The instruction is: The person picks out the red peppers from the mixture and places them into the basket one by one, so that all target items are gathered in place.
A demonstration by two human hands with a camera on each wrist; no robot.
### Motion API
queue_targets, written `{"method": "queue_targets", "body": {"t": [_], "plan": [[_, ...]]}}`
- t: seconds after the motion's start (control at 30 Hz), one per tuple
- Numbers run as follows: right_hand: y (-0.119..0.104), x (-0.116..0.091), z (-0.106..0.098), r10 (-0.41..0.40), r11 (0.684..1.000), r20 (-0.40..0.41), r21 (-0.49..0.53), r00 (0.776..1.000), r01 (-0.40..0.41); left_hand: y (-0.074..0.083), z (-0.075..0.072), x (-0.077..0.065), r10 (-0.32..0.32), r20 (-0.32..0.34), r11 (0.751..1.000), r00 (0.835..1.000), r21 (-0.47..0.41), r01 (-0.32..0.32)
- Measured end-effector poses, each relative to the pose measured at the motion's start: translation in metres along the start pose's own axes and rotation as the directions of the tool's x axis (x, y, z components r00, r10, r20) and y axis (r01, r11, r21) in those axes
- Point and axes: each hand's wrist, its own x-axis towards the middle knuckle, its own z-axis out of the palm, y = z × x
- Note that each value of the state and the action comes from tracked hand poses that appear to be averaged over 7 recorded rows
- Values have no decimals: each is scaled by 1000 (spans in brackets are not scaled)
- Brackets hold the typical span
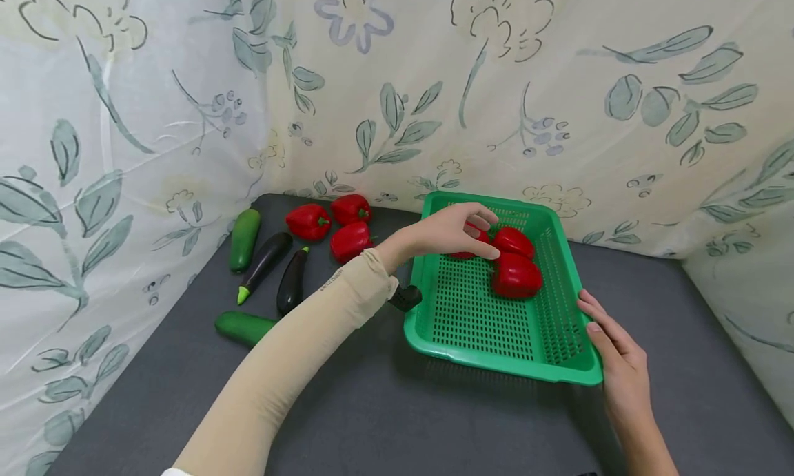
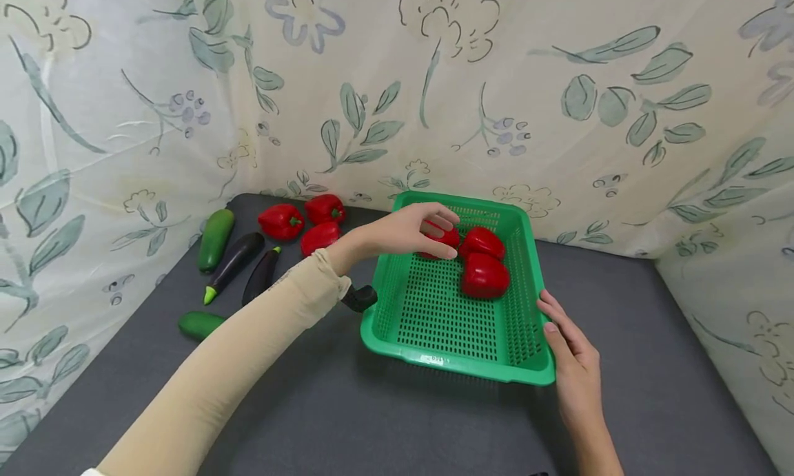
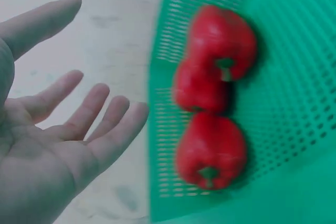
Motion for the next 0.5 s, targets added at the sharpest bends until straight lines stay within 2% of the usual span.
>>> {"method": "queue_targets", "body": {"t": [0.1,0.23,0.4,0.5], "plan": [[0,0,0,4,1000,2,6,1000,-4,4,-14,-21,49,-24,998,999,-44,-50],[0,1,-1,8,1000,4,-1,1000,-8,6,-30,-48,116,-97,991,988,-53,-122],[-1,2,-1,22,999,-1,23,1000,-22,-3,-49,-74,167,-232,980,958,-70,-188],[-2,2,-2,29,999,-6,32,1000,-29,-15,-57,-85,154,-323,973,934,-117,-201]]}}
